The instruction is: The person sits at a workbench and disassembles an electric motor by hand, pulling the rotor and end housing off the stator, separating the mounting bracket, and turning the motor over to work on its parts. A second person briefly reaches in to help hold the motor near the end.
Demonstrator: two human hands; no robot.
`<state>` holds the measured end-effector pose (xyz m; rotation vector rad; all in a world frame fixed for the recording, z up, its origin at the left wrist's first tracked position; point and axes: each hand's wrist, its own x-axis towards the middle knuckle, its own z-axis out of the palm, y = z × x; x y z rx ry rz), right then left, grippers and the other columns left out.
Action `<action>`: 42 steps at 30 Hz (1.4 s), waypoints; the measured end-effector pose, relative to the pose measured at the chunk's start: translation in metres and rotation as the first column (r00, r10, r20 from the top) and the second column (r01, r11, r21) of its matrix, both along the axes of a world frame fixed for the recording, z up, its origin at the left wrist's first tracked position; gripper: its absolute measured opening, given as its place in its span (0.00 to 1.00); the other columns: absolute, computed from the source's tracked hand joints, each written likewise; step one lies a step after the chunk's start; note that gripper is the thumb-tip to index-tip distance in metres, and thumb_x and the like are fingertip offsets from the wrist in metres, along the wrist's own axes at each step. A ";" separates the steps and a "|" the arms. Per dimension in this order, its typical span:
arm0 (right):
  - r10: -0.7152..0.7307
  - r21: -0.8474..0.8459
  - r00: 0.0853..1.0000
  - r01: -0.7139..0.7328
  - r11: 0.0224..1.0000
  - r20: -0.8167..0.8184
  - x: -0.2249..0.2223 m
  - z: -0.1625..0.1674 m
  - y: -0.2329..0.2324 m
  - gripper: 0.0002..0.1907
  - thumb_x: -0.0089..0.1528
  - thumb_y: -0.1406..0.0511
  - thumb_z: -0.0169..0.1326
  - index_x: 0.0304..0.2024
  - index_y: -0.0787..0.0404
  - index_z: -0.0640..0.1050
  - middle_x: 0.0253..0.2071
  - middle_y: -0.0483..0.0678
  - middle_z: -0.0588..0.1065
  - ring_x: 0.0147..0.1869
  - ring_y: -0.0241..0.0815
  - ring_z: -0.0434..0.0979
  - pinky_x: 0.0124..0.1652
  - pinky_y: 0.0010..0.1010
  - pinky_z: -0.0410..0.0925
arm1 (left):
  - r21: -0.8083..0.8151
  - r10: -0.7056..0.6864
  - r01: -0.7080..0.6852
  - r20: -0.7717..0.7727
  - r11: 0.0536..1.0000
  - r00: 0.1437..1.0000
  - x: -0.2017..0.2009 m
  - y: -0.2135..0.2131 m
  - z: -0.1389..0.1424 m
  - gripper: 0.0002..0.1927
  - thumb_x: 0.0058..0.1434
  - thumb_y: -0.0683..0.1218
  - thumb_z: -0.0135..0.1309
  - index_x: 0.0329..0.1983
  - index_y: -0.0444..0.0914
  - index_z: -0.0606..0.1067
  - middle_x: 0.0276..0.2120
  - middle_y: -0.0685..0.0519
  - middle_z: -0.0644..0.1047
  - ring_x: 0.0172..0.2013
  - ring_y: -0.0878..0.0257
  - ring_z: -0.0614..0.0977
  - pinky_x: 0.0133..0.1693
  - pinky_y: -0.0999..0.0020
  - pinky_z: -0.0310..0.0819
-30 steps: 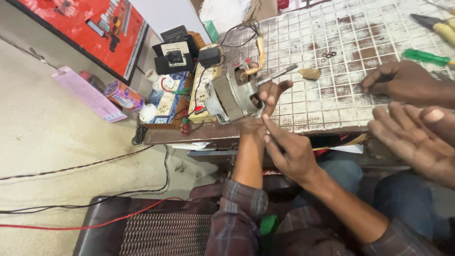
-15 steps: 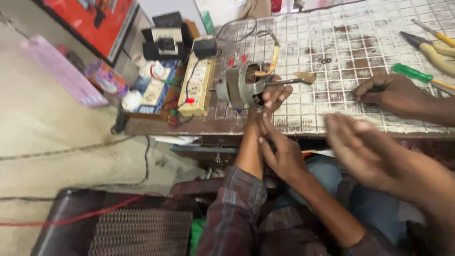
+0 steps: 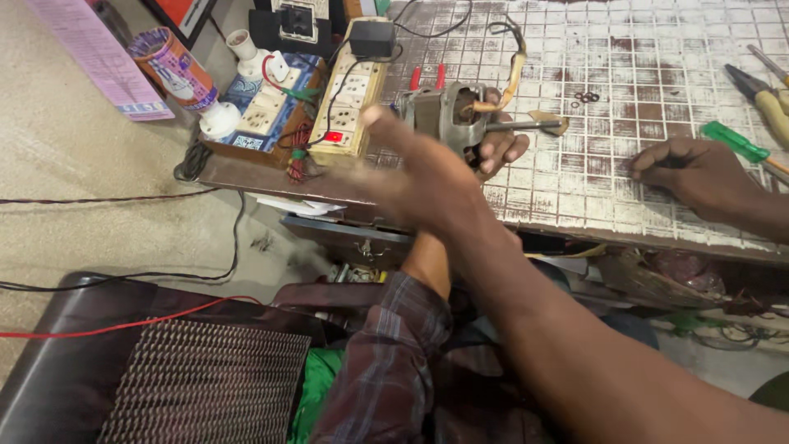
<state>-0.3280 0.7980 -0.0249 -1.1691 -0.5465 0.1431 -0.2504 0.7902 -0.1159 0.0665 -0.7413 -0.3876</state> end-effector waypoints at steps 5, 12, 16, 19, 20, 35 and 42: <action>-0.290 0.135 0.957 0.283 0.950 0.031 -0.001 -0.004 -0.043 0.28 0.65 0.62 0.55 0.67 0.61 0.68 0.62 0.55 0.72 0.64 0.45 0.77 0.59 0.33 0.73 | 0.147 0.201 -0.179 -0.150 0.973 0.968 -0.001 -0.005 -0.013 0.35 0.65 0.65 0.53 0.65 0.38 0.69 0.50 0.44 0.74 0.48 0.53 0.74 0.56 0.53 0.72; -0.460 -0.144 0.865 0.491 0.859 0.202 -0.014 -0.031 -0.110 0.37 0.62 0.66 0.60 0.72 0.60 0.63 0.68 0.57 0.69 0.67 0.48 0.75 0.58 0.38 0.75 | 0.249 0.221 -0.175 -0.171 0.952 0.960 0.005 -0.008 -0.014 0.40 0.63 0.70 0.55 0.67 0.39 0.67 0.59 0.41 0.71 0.59 0.49 0.73 0.61 0.49 0.72; -0.699 -0.322 0.676 0.732 0.600 0.234 -0.034 -0.063 -0.130 0.43 0.60 0.68 0.64 0.74 0.59 0.60 0.71 0.58 0.67 0.68 0.50 0.74 0.58 0.41 0.76 | -0.142 0.057 -0.054 0.012 0.988 0.998 0.017 -0.009 -0.015 0.48 0.57 0.75 0.60 0.68 0.38 0.66 0.63 0.41 0.70 0.63 0.47 0.74 0.64 0.47 0.72; -0.677 -0.353 0.670 0.740 0.572 0.305 -0.046 -0.083 -0.137 0.47 0.58 0.70 0.66 0.76 0.58 0.58 0.74 0.59 0.66 0.69 0.51 0.74 0.58 0.43 0.76 | 0.150 0.395 -0.376 -0.133 0.915 0.909 0.020 -0.008 -0.021 0.46 0.59 0.61 0.68 0.68 0.34 0.60 0.57 0.45 0.69 0.58 0.51 0.73 0.62 0.54 0.70; -0.642 -0.286 0.668 0.743 0.605 0.376 -0.044 -0.086 -0.138 0.54 0.55 0.71 0.69 0.78 0.62 0.55 0.74 0.61 0.63 0.71 0.51 0.72 0.60 0.41 0.75 | 0.244 0.531 -0.510 -0.027 0.825 0.847 0.019 -0.008 -0.025 0.49 0.57 0.61 0.68 0.71 0.34 0.58 0.59 0.45 0.69 0.60 0.51 0.74 0.64 0.54 0.71; -0.727 -0.273 0.501 0.866 0.419 0.470 0.019 -0.080 -0.129 0.57 0.48 0.62 0.79 0.73 0.65 0.61 0.64 0.56 0.72 0.68 0.47 0.76 0.66 0.37 0.74 | 0.613 0.537 -0.519 0.176 0.596 0.825 0.017 -0.012 -0.048 0.62 0.60 0.65 0.65 0.82 0.37 0.39 0.65 0.42 0.67 0.66 0.51 0.73 0.64 0.62 0.73; -0.743 -0.147 0.513 0.852 0.503 0.430 0.018 -0.088 -0.135 0.50 0.51 0.63 0.77 0.69 0.66 0.64 0.63 0.54 0.71 0.66 0.44 0.75 0.65 0.35 0.73 | 0.635 0.506 -0.455 0.116 0.624 0.855 0.024 -0.024 -0.051 0.54 0.54 0.57 0.72 0.75 0.32 0.54 0.59 0.42 0.75 0.58 0.56 0.78 0.59 0.61 0.75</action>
